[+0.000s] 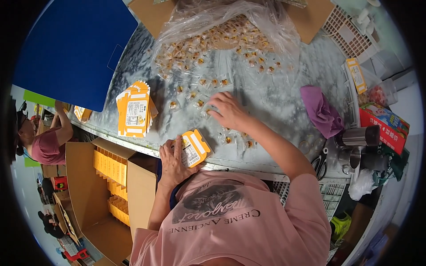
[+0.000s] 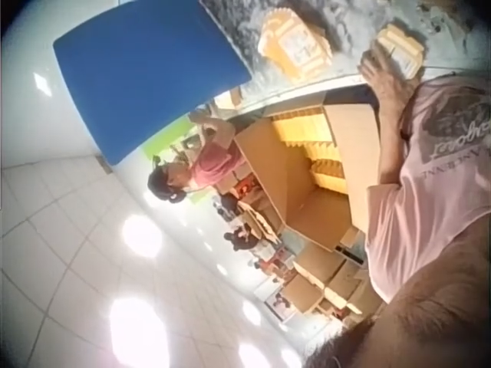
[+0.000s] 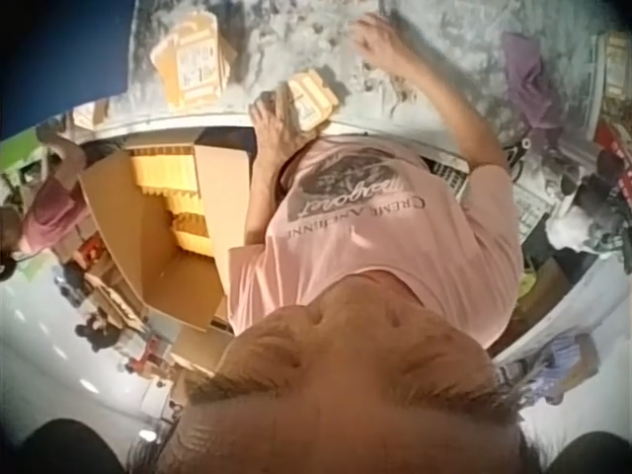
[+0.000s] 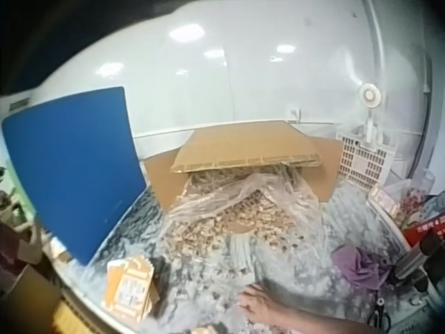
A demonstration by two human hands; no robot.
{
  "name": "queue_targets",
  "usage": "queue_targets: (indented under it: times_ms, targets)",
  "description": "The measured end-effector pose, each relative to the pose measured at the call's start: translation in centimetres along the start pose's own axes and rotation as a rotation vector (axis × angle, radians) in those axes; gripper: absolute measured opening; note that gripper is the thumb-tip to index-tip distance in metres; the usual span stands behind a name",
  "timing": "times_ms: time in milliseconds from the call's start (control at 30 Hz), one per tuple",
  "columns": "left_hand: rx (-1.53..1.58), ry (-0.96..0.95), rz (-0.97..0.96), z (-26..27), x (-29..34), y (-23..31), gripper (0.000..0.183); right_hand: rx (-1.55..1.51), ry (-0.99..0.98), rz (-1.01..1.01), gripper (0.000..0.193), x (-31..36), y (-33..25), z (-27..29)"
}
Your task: Packing small yellow-packaged items from a large bag into small individual boxes and then into a larger carton.
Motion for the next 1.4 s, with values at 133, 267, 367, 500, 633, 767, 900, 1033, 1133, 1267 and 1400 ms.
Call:
queue_targets:
  times_ms: [133, 267, 367, 500, 633, 767, 900, 1033, 1133, 1267, 1400]
  targets:
    - [-0.003, 0.003, -0.022, -0.2, -0.4, 0.5, 0.114, 0.012, -0.108, 0.052, 0.041, -2.1, -0.2, -4.3]
    - [0.003, 0.021, -0.021, -0.5, 0.2, 0.1, 0.114, 0.042, -0.212, 0.124, 0.036, 0.0, -1.3, -4.5]
    - [-0.015, 0.013, -0.045, -0.1, -0.4, 0.6, 0.115, -0.085, -0.237, 0.091, 0.031, 1.4, -0.1, -1.7]
    - [-0.021, 0.007, -0.034, 0.1, 0.0, 0.2, 0.115, -0.451, 0.082, -0.445, 0.030, 1.5, 2.0, 7.2]
    - [0.010, 0.015, -0.007, -0.5, 0.0, 0.0, 0.115, -0.211, 0.178, -0.295, 0.034, 5.1, 1.5, 10.2]
    - [0.029, 0.005, 0.000, -0.4, -0.1, 0.1, 0.114, -0.101, 0.084, -0.150, 0.039, 9.9, -1.9, 6.5]
    - [0.019, -0.004, -0.002, -0.6, 0.0, 0.1, 0.114, 0.027, -0.014, -0.076, 0.046, 12.8, -1.8, 3.5]
    - [0.016, -0.020, 0.017, -0.5, -0.1, 0.2, 0.113, 0.084, 0.017, -0.104, 0.053, 12.4, -1.6, 3.5]
    - [0.014, 0.026, -0.023, -0.4, 0.1, 0.1, 0.112, 0.083, 0.083, -0.074, 0.056, 10.1, -3.8, 2.3]
    - [0.017, 0.008, 0.001, -0.4, -0.4, 0.4, 0.112, 0.168, 0.001, -0.049, 0.056, 10.2, -2.6, 0.5]
    - [0.020, 0.022, 0.000, -0.2, 0.0, 0.2, 0.110, 0.025, 0.084, -0.029, 0.039, 9.0, -1.9, 2.1]
Point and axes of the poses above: each hand's wrist, its own x-axis away from the middle knuckle, its own z-axis out of the back of the hand, y = z × x, the point moved 1 cm from there along -x, towards the middle knuckle, and after that the axes turned 7 degrees about y, right-handed, at the moved point
